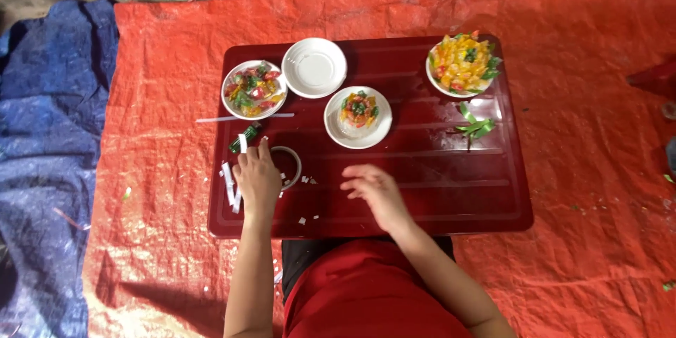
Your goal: The person is assembling decorative items on plates using small colorful pieces and white strips.
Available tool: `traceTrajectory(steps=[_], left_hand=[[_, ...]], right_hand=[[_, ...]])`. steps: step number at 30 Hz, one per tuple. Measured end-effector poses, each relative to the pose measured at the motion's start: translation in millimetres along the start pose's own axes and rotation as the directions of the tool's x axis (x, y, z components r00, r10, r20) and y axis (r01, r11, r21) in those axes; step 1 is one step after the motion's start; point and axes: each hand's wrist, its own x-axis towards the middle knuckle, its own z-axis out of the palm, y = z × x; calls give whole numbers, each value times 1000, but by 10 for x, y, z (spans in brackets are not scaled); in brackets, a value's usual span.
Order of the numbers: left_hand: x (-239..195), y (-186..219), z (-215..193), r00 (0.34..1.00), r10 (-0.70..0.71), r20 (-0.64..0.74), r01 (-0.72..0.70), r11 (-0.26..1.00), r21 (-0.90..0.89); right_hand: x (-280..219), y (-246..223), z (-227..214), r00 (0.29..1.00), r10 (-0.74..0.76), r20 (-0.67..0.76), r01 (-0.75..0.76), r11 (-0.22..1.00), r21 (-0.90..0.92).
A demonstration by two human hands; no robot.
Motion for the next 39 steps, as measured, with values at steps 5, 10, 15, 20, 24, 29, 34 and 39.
traceTrajectory(steps=[5,10,15,20,24,29,34,39], left_hand=[[160,-133,764,958,3,-287,-32,995,-97],[91,-141,330,943,3,-334,-134,919,-370],[-256,133,-296,902,41,-430,-281,812,-511],[-486,321,-318,770,53,-636,-445,759,-476],[-600,513,-433,716,4,-698,-517,674,-527],[-631,687,-491,745,14,-667,-552,574,-605],[-672,730,-576,731,25,-682,-595,511,-620],[-676,765,-579,700,31,-714,-635,485,-602]], right_hand=[[-39,23,37,984,80,160,-79,997,-11],[75,-77,98,960,129,248,-119,991,-54],[74,-297,524,971,101,215,-111,993,38],[-214,-336,567,964,63,259,-140,947,290],[-340,-409,434,916,-13,400,-75,976,204],[-252,-508,262,937,-67,342,1,982,188],[-283,-618,211,924,-35,382,-33,985,170],[-236,-343,48,902,-132,412,71,985,160]])
